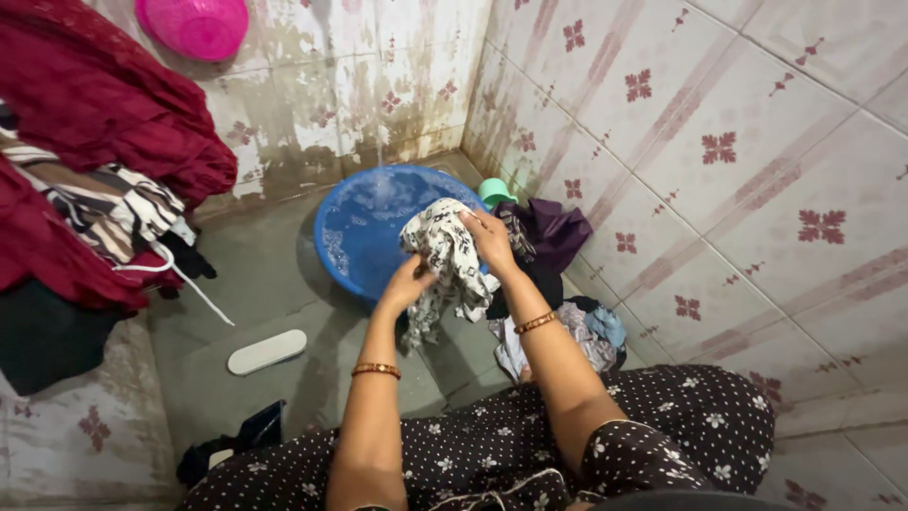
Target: The person washes clothes by hand in a blue basin filled with water. They scrub and rinse a patterned cloth, then a red cloth, and finally a white cloth, wringing out each item before placing it aside.
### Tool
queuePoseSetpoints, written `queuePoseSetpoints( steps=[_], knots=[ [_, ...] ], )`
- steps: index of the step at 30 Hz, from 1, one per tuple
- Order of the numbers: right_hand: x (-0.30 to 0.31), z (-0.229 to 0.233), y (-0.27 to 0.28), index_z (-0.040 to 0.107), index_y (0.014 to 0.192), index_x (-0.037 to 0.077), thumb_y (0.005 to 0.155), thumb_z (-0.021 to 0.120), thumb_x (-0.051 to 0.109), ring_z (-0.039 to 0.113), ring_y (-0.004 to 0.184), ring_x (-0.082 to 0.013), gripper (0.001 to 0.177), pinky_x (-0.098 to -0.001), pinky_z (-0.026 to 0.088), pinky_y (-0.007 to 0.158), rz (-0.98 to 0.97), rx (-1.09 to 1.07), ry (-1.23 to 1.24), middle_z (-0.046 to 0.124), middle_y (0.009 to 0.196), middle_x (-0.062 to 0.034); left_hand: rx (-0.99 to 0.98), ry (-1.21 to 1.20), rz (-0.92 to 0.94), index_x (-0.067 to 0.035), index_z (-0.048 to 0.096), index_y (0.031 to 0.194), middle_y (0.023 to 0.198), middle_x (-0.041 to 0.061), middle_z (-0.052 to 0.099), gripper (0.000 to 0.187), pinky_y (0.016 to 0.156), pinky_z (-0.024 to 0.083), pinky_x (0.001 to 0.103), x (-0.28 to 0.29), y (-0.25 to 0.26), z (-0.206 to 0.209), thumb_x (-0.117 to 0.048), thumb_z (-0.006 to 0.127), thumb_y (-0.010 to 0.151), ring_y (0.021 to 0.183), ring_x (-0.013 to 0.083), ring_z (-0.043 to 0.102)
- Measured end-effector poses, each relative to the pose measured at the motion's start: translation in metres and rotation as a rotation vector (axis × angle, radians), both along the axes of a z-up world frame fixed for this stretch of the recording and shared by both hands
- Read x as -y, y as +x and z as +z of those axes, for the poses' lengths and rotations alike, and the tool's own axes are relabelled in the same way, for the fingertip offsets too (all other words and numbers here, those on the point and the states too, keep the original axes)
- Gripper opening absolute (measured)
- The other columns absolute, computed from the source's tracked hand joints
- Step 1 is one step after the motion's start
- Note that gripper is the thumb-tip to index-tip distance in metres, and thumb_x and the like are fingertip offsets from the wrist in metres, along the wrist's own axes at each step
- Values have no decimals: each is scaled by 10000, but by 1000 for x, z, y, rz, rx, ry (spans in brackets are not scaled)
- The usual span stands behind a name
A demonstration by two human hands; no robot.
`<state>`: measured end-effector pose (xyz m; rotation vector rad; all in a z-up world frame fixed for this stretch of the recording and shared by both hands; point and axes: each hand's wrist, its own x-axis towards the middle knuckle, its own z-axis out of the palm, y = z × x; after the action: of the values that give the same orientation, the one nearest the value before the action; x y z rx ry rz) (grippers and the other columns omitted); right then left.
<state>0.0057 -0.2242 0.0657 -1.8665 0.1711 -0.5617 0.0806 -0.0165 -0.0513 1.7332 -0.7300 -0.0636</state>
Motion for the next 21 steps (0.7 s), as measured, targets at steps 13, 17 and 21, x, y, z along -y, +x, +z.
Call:
queuePoseSetpoints(
  steps=[13,17,21],
  knots=[
    [104,68,123,668,782,55,922,766,180,536,601,-121,212,-308,441,546,-182,241,466,618,692,-3,-539,-1262,135,-264,432,1313,1413,52,504,316,1002,502,675,-105,42,100,-345,550,1031,1282,303,543],
    [90,89,141,682,866,9,933,761,152,480,610,-105,177,-278,375,532,-159,245,436,572,716,6,-319,-1084,269,-253,306,1504,1558,64,374,556,1068,452,555,-97,41,108,-295,593,1030,1353,252,468],
    [70,80,138,627,1010,61,840,741,172,644,612,-158,233,-325,540,559,19,-77,208,667,749,-33,6,-544,377,-166,160,1650,1613,152,336,909,1113,440,425,-87,59,79,-53,711,937,1389,258,459]
  ],
)
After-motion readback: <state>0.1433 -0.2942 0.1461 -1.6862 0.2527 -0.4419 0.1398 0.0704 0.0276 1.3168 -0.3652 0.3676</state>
